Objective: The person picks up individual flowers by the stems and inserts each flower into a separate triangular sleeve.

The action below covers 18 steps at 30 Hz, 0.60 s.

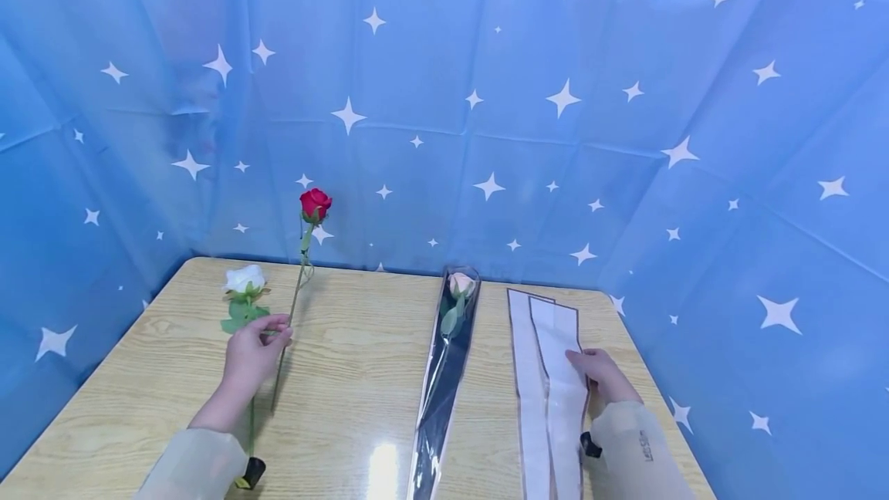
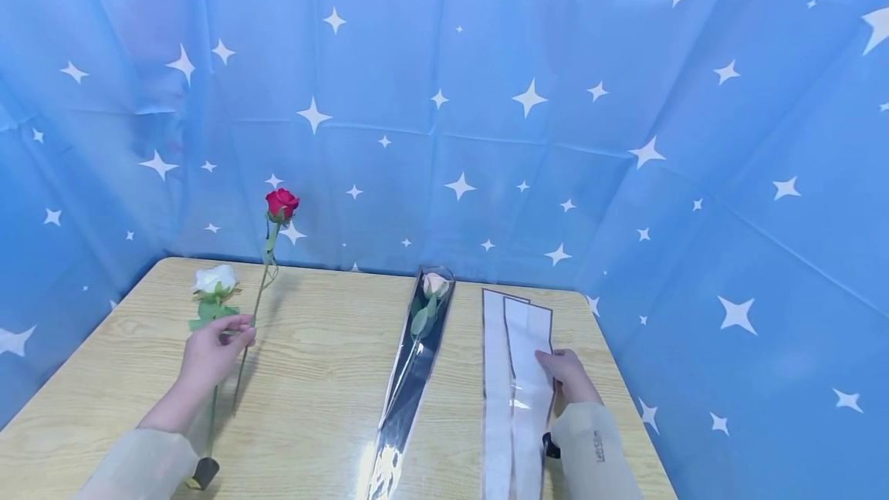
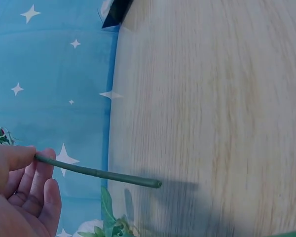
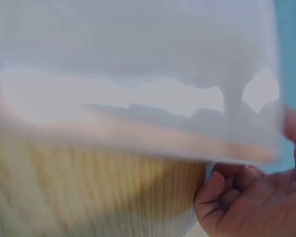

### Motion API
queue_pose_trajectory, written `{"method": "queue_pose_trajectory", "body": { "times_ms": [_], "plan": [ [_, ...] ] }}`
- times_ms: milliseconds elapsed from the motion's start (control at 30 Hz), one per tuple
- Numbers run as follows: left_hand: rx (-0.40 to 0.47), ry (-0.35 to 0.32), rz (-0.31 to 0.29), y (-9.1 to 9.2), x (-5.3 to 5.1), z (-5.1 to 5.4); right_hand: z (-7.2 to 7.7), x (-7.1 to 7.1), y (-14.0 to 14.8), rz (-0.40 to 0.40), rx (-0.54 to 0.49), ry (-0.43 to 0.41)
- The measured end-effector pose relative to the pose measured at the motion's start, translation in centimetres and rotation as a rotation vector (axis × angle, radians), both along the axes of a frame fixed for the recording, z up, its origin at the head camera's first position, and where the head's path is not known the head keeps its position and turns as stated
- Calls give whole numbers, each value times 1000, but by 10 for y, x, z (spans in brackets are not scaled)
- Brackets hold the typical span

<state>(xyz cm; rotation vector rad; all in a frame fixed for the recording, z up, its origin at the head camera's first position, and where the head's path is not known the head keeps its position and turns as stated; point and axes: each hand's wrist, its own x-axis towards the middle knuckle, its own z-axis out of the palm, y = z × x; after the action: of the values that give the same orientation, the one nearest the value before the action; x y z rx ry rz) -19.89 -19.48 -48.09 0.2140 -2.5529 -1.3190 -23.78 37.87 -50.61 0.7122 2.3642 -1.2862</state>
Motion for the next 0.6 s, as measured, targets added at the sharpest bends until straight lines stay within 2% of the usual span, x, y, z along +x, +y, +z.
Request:
{"method": "queue_pose_trajectory", "body": {
  "times_ms": [100,300,467,600],
  "plan": [
    [20,-3,-4,1,1,0,-1,-5,1,-36,-2,0],
    [53,-2,-12,3,4,0,2,-11,3,-44,-7,60],
    [91,-2,-21,5,5,2,9,-11,-3,-87,-116,124],
    [126,2,-38,7,7,4,16,-11,-16,-63,-198,246]
  ]
}}
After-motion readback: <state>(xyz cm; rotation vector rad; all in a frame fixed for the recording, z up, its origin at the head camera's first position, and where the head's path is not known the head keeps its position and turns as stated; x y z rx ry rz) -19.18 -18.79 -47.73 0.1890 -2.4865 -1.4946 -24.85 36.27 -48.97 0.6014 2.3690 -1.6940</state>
